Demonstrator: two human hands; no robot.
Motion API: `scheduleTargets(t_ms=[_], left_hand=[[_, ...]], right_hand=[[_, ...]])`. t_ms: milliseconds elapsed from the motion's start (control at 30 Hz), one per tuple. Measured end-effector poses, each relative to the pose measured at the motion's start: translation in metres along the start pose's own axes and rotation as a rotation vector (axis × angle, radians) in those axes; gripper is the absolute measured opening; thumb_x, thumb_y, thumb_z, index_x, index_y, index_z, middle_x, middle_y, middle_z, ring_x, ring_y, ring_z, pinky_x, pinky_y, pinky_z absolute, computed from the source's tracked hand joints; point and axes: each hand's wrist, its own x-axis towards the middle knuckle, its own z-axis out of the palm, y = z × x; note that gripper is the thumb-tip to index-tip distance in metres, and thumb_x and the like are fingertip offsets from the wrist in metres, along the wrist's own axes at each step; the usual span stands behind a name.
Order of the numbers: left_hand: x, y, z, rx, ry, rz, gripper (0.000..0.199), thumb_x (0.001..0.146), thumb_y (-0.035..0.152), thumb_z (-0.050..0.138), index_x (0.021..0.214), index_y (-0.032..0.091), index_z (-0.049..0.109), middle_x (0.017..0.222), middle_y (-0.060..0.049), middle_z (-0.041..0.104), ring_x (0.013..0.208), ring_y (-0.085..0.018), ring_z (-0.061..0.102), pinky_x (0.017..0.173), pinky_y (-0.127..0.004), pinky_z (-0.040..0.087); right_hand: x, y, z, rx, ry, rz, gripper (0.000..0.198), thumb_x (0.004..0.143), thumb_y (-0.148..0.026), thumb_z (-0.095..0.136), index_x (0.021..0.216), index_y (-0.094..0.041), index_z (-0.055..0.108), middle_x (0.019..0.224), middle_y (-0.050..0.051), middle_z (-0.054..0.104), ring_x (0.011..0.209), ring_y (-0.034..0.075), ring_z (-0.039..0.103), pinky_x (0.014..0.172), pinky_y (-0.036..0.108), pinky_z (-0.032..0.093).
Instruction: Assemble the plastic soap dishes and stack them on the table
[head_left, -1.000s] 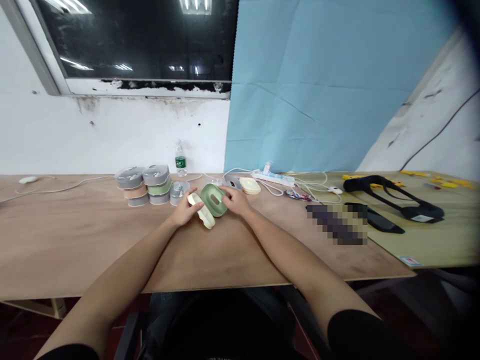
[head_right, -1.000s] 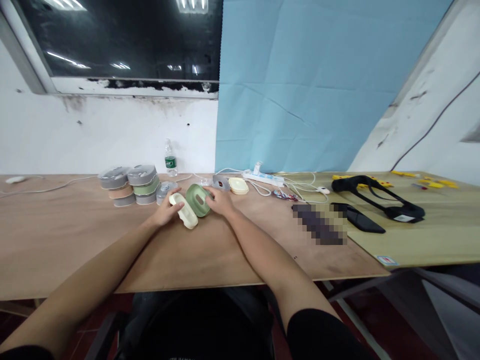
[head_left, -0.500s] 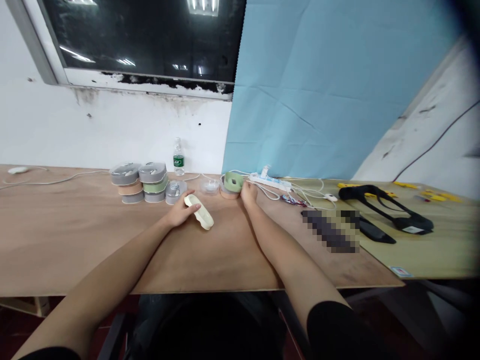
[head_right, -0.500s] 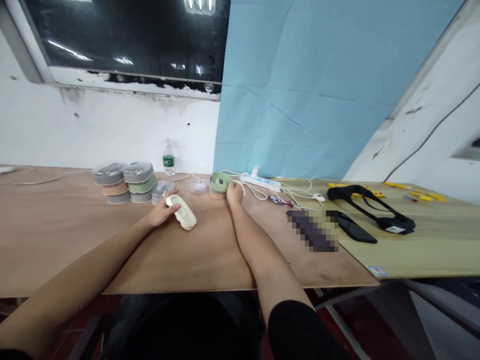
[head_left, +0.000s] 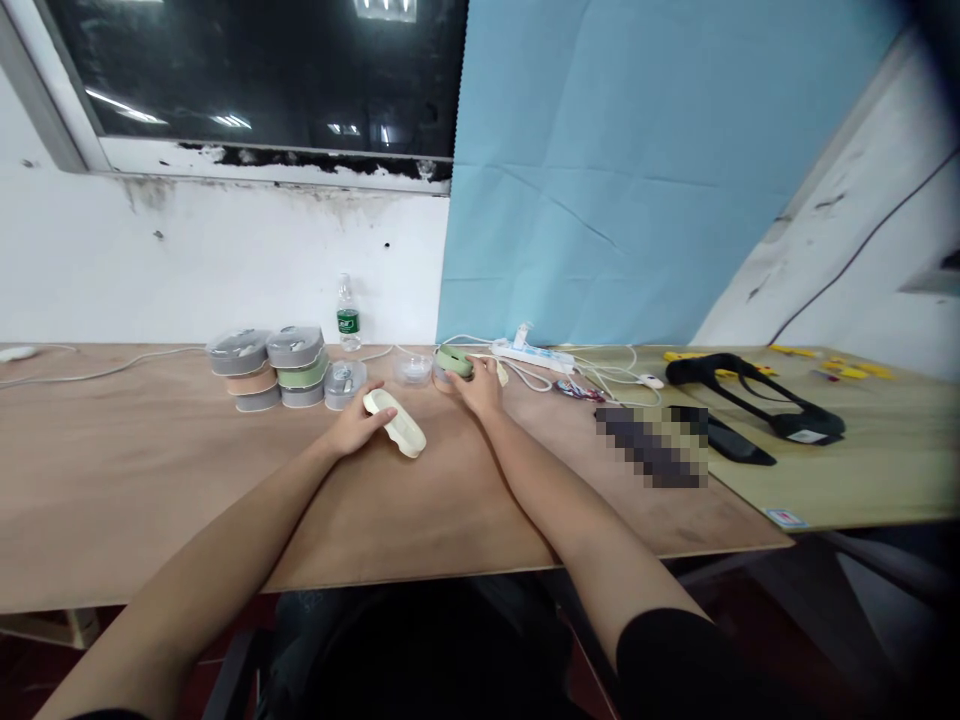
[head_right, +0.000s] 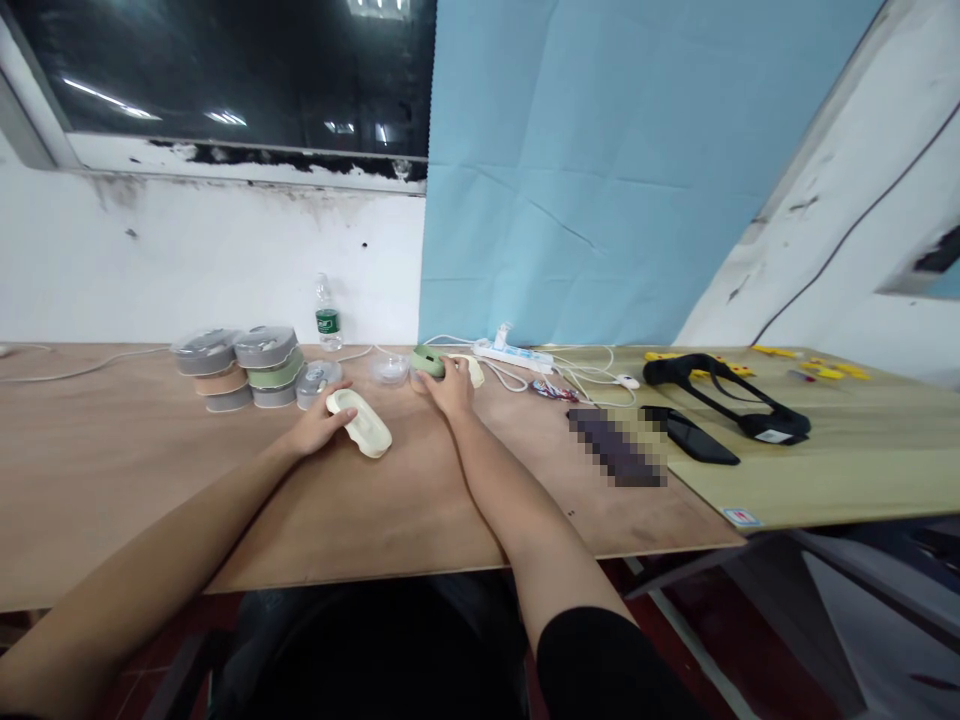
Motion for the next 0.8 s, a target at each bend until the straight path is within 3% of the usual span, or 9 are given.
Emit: scheduleTargets(t_ms=[200, 433, 600, 800], left_hand=[[0.000, -0.002, 0.000, 0.010, -0.022, 0.002, 0.080, 0.074, 0.055, 0.064, 0.138, 0.016, 0.036, 0.126, -0.012, 0.052, 0.114, -0.030, 0.051, 0.098, -0.045, 0.040], [-0.001, 0.000, 0.000, 0.020, -0.021, 0.009, 0.080, 0.073, 0.054, 0.065, 0.138, 0.018, 0.037, 0.124, -0.012, 0.053, 0.113, -0.030, 0.052, 0.098, -0.045, 0.041], [-0.001, 0.000, 0.000, 0.020, -0.014, 0.018, 0.078, 0.073, 0.053, 0.066, 0.137, 0.018, 0.039, 0.124, -0.011, 0.054, 0.112, -0.029, 0.053, 0.098, -0.045, 0.042], [0.000, -0.002, -0.001, 0.031, -0.028, 0.022, 0.077, 0.074, 0.053, 0.064, 0.138, 0.018, 0.038, 0.129, -0.012, 0.051, 0.116, -0.030, 0.050, 0.100, -0.044, 0.039]], right_hand=[[-0.001, 0.002, 0.001, -0.009, -0.045, -0.119, 0.041, 0.082, -0.038, 0.054, 0.119, -0.020, 0.060, 0.123, 0.012, 0.047, 0.111, 0.027, 0.050, 0.096, 0.039, 0.042], [0.000, 0.002, -0.001, 0.074, -0.016, -0.151, 0.042, 0.084, -0.025, 0.046, 0.124, -0.019, 0.055, 0.127, 0.012, 0.046, 0.120, 0.024, 0.046, 0.102, 0.037, 0.040], [0.001, -0.004, 0.002, 0.003, -0.034, -0.109, 0.044, 0.080, -0.034, 0.054, 0.122, -0.019, 0.055, 0.130, 0.013, 0.046, 0.120, 0.028, 0.046, 0.102, 0.043, 0.036], [0.003, -0.012, 0.009, -0.134, -0.044, -0.039, 0.042, 0.079, -0.042, 0.059, 0.115, -0.020, 0.056, 0.124, 0.014, 0.050, 0.115, 0.031, 0.047, 0.104, 0.057, 0.022]])
